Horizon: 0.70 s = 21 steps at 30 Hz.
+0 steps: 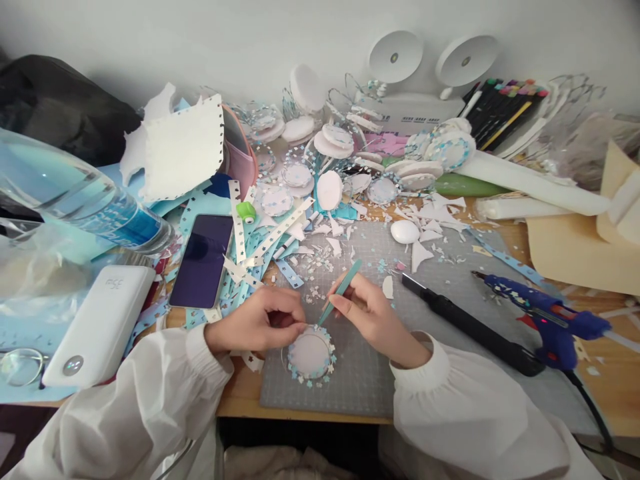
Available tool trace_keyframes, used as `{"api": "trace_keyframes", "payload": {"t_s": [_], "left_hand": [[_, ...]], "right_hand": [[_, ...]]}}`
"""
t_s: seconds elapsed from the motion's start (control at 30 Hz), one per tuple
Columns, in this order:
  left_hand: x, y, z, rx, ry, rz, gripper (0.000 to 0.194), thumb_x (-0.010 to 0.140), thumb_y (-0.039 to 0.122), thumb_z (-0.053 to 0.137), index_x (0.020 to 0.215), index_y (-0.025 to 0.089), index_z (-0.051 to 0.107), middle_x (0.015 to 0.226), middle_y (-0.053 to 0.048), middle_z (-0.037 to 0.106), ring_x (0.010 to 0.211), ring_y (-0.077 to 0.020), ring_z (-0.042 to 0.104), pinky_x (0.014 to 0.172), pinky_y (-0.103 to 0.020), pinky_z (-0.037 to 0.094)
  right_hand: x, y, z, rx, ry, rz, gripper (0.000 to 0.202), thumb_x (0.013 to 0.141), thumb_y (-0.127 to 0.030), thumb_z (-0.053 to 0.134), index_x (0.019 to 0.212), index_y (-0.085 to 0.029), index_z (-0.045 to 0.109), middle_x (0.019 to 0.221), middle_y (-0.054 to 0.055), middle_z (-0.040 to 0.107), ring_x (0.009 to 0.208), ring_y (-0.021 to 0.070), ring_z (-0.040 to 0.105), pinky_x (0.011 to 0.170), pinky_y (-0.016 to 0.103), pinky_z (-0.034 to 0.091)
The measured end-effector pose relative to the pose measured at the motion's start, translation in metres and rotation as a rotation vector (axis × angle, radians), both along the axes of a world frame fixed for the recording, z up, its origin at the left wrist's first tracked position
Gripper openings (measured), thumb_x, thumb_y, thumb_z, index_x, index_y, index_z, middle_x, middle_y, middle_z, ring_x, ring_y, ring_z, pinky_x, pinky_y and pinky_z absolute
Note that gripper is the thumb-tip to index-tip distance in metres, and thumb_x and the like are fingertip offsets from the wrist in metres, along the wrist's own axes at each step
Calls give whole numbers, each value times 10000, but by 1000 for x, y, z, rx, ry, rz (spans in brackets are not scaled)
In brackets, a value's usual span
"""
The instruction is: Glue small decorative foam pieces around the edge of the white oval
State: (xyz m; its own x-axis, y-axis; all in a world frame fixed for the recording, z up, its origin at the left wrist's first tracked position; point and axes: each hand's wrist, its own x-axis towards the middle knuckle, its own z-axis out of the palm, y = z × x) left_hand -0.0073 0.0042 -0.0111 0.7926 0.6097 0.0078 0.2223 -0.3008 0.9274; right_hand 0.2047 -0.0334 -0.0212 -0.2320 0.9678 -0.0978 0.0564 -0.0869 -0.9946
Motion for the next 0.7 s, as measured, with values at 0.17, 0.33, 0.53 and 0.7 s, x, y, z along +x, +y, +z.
{"api": "trace_keyframes", "payload": {"t_s": [0.17,0.33,0.53,0.7], "left_hand": [[0,0,1,7,-11,-2,195,827,160,591,635,125,606,604,16,478,524,-73,401,480,-193,301],[0,1,1,9,-32,-10,212,842,172,590,638,122,619,602,8,495,521,-72,407,476,-196,299],[-1,1,-2,-1,-38,-12,203,852,181,595,662,118,630,617,-2,517,544,-82,427,502,-206,322],[-1,2,-2,22,-15,-11,211,873,216,590,699,113,654,626,-3,525,537,-75,428,495,-196,322]], "right_hand": [[0,0,1,7,-7,4,230,865,-439,584,844,-215,538,753,8,574,661,142,556,625,298,465],[2,1,2,-3,-14,20,240,871,-449,572,851,-213,534,767,24,595,671,151,562,634,310,463],[3,1,4,11,-30,5,222,867,-429,584,847,-211,552,748,23,604,669,156,560,626,313,459],[14,10,4,89,91,-197,179,858,-392,625,876,-217,588,763,-4,602,654,127,567,628,285,478]]}}
